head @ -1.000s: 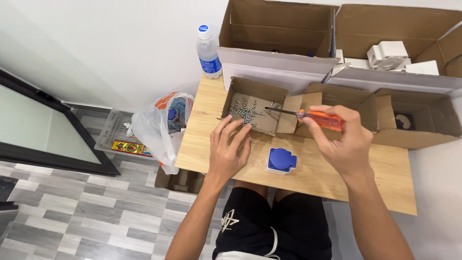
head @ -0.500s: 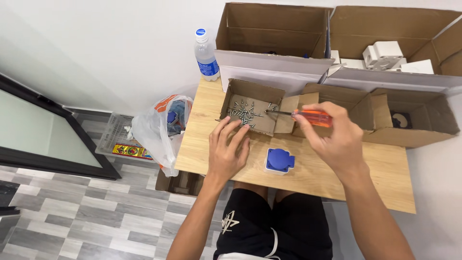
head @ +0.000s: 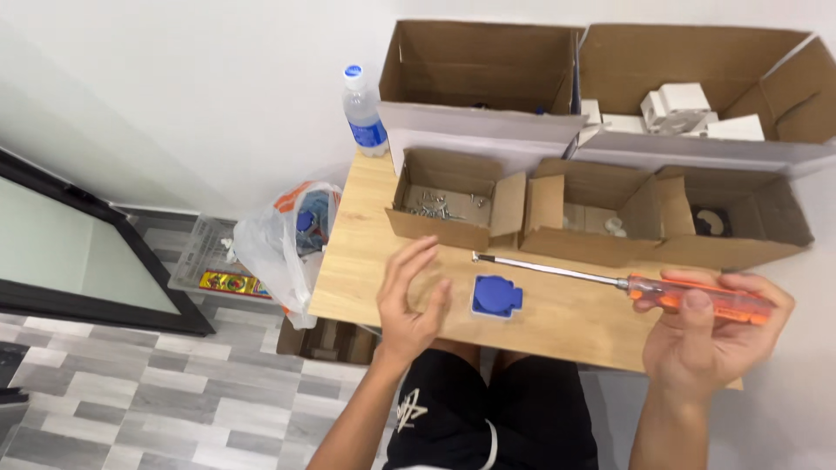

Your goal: The person assembles a small blue electrical component by attaching a white plastic base and securing it with screws. They use a screwdriver to tighten multiple screws into the blue component while working at a wooden table with several cardboard boxes containing hardware.

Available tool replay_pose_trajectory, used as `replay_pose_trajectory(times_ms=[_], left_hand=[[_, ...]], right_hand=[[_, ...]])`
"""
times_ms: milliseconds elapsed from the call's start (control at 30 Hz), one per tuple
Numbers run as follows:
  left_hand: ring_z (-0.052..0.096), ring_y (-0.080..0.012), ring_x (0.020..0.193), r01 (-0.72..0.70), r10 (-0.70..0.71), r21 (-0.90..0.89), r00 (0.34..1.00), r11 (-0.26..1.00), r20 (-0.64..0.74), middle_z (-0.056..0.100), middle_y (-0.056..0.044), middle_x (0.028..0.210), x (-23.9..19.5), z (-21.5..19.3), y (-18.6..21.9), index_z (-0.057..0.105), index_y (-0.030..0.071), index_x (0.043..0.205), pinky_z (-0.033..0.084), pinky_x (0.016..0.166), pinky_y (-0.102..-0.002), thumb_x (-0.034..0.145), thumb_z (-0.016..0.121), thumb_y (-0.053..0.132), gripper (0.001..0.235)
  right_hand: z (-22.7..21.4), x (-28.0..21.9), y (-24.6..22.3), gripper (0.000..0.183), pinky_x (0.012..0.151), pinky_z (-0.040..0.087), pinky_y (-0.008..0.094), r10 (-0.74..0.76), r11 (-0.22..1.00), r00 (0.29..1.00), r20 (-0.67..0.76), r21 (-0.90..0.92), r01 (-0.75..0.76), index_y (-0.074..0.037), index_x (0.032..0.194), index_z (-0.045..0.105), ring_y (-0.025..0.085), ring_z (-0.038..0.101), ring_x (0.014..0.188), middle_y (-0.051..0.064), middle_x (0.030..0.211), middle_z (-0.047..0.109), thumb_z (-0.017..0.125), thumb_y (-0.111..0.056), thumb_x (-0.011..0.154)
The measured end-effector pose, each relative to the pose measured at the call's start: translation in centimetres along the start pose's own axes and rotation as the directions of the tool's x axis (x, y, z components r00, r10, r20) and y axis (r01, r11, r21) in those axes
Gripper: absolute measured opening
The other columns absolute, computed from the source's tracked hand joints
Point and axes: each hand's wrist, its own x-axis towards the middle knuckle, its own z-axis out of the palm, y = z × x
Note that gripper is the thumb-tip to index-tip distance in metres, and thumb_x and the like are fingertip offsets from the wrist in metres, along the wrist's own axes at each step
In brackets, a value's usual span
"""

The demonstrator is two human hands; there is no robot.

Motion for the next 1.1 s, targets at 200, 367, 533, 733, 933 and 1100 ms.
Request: replay_pose_trajectory(times_ms=[200, 367, 533, 733, 933, 1100], left_hand=[[0.067, -0.0228, 0.116, 0.483, -0.342, -0.597, 0.876, 0.641, 0.341, 0.063, -0.021, 0.14, -2.0, 1.7, 0.1, 0.049, 0.0, 0.149, 0.064, 0.085, -0.028, 0.105, 0.064, 0.015, 0.049], [0.072, -0.0265, 0.097, 0.569, -0.387, -0.702, 0.817, 0.428, 0.427, 0.07, -0.023, 0.119, -3.7, 3.0, -1.7, 0.056, -0.006, 0.143, 0.058, 0.072, -0.027, 0.104, 0.066, 0.012, 0.044], [0.071, -0.0222, 0.088, 0.709, -0.529, -0.692, 0.643, 0.138, 0.554, 0.073, -0.024, 0.101, -4.5, 3.1, -1.8, 0.062, -0.005, 0.139, 0.057, 0.074, -0.027, 0.097, 0.074, 0.02, 0.05], [0.065, -0.0201, 0.092, 0.696, -0.556, -0.718, 0.598, 0.002, 0.578, 0.068, -0.016, 0.087, -4.6, 3.2, -1.9, 0.065, -0.004, 0.131, 0.051, 0.073, -0.025, 0.103, 0.067, 0.018, 0.036], [0.064, -0.0162, 0.079, 0.67, -0.609, -0.726, 0.515, -0.155, 0.604, 0.067, -0.016, 0.092, -4.9, 3.5, -1.8, 0.07, -0.003, 0.112, 0.053, 0.067, -0.022, 0.1, 0.067, 0.002, 0.013], [0.063, -0.0136, 0.08, 0.652, -0.654, -0.755, 0.54, -0.072, 0.53, 0.067, -0.013, 0.096, -4.2, 3.1, -1.6, 0.07, -0.001, 0.107, 0.055, 0.068, -0.021, 0.1, 0.067, 0.002, 0.008]], right_hand=[[-2.9, -1.9, 1.4, 0.035, 0.059, 0.06, 0.032, 0.163, 0.977, 0.986, -0.031, 0.142, -0.157, -0.012, 0.129, 0.044, 0.031, 0.067, 0.071, 0.024, 0.107, 0.067, 0.069, -0.018, 0.105], [-3.9, -2.3, 2.4, 0.036, 0.059, 0.06, 0.032, 0.191, 0.963, 0.981, -0.021, 0.196, -0.184, -0.011, 0.128, 0.044, 0.03, 0.066, 0.068, 0.023, 0.107, 0.068, 0.07, -0.019, 0.105], [-3.8, -2.5, 2.5, 0.035, 0.058, 0.059, 0.033, 0.201, 0.964, 0.979, -0.016, 0.18, -0.195, -0.012, 0.127, 0.044, 0.033, 0.068, 0.07, 0.022, 0.107, 0.067, 0.069, -0.019, 0.105], [-3.6, -2.5, 2.4, 0.034, 0.058, 0.059, 0.033, 0.205, 0.965, 0.979, 0.001, 0.166, -0.202, -0.013, 0.128, 0.043, 0.035, 0.069, 0.073, 0.023, 0.109, 0.068, 0.068, -0.018, 0.105], [-3.6, -2.7, 2.4, 0.035, 0.058, 0.06, 0.034, 0.203, 0.966, 0.979, -0.004, 0.164, -0.2, -0.012, 0.128, 0.044, 0.031, 0.067, 0.07, 0.024, 0.107, 0.067, 0.069, -0.018, 0.104], [-3.8, -2.5, 2.1, 0.035, 0.055, 0.056, 0.034, 0.182, 0.973, 0.983, -0.025, 0.148, -0.177, -0.013, 0.127, 0.043, 0.035, 0.067, 0.07, 0.022, 0.106, 0.067, 0.07, -0.022, 0.105]])
